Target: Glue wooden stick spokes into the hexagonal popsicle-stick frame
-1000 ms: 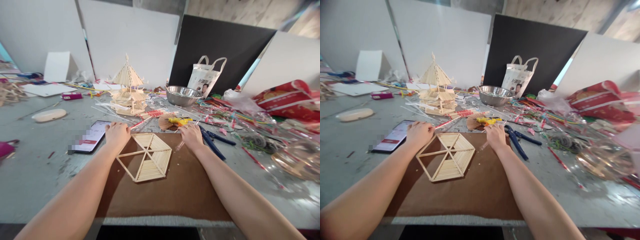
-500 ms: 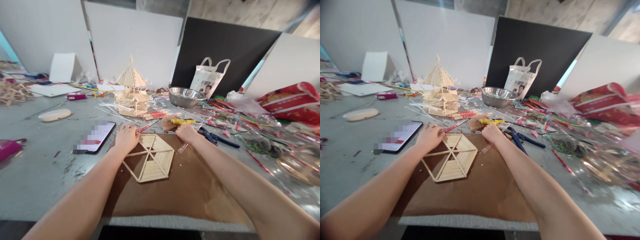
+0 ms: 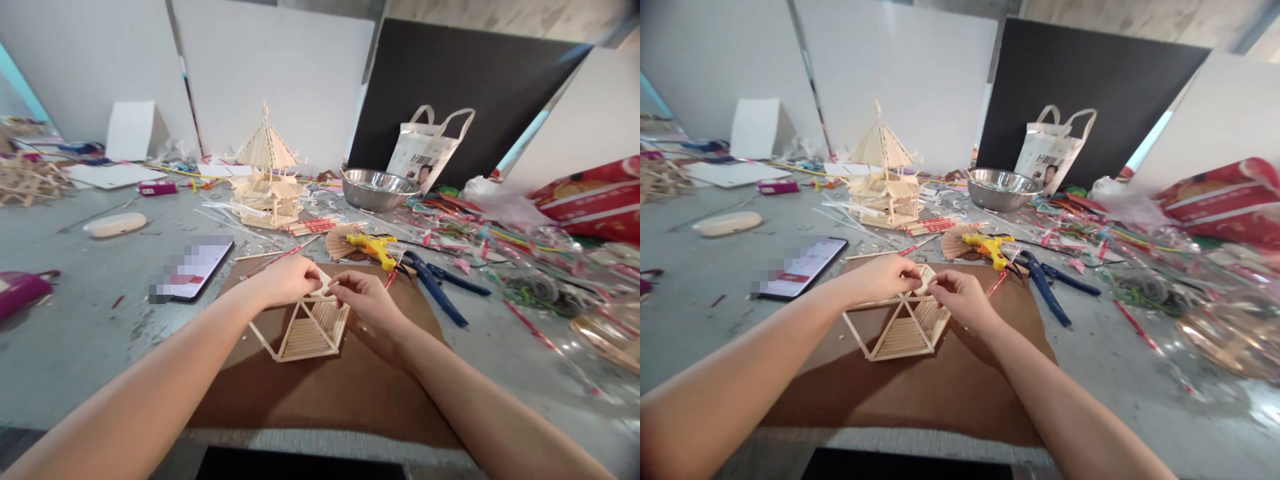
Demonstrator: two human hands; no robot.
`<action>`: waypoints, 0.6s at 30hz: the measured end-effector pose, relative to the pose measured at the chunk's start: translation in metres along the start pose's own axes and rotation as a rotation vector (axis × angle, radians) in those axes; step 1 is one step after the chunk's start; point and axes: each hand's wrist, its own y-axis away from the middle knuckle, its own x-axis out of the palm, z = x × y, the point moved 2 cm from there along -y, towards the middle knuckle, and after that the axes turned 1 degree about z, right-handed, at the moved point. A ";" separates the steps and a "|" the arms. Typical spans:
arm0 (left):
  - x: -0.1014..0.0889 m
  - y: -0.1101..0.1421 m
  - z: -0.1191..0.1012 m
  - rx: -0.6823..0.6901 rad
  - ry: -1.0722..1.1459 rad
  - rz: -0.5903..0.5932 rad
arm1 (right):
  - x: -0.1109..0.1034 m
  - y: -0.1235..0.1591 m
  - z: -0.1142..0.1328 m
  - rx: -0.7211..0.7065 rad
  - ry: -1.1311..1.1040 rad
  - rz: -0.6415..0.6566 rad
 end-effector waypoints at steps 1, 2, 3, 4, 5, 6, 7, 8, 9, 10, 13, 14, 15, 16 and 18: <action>0.001 -0.001 0.000 0.027 0.020 0.048 | 0.002 0.001 -0.002 -0.001 -0.009 -0.002; 0.003 -0.002 0.001 0.043 0.038 0.082 | 0.003 0.001 -0.005 -0.003 0.000 -0.014; 0.004 -0.003 0.002 0.048 0.056 0.099 | 0.003 0.001 -0.007 -0.006 0.017 -0.032; 0.004 -0.004 0.003 0.044 0.075 0.104 | 0.002 0.001 -0.009 -0.008 0.038 -0.053; 0.005 -0.004 0.005 0.036 0.097 0.105 | 0.002 0.001 -0.010 -0.014 0.056 -0.071; 0.006 -0.003 0.006 0.025 0.118 0.099 | 0.002 0.002 -0.010 -0.022 0.071 -0.086; 0.006 -0.002 0.008 0.011 0.137 0.090 | 0.002 0.002 -0.010 -0.034 0.082 -0.094; 0.006 -0.001 0.009 -0.003 0.150 0.079 | 0.003 0.003 -0.009 -0.047 0.088 -0.096; 0.007 0.000 0.010 -0.014 0.158 0.067 | 0.004 0.004 -0.008 -0.058 0.090 -0.094; 0.007 0.001 0.010 -0.018 0.159 0.058 | 0.005 0.004 -0.007 -0.068 0.088 -0.091; 0.008 0.004 0.009 -0.012 0.131 0.049 | 0.009 0.005 -0.003 -0.096 0.100 -0.090; 0.008 0.005 0.009 -0.008 0.112 0.046 | 0.010 0.005 -0.002 -0.103 0.116 -0.090; 0.008 0.006 0.009 -0.005 0.090 0.047 | 0.011 0.005 -0.002 -0.109 0.142 -0.084; 0.008 0.006 0.009 0.000 0.064 0.053 | 0.011 0.005 -0.001 -0.113 0.177 -0.074; 0.009 0.006 0.010 0.013 0.014 0.093 | 0.011 0.006 -0.002 -0.115 0.274 -0.055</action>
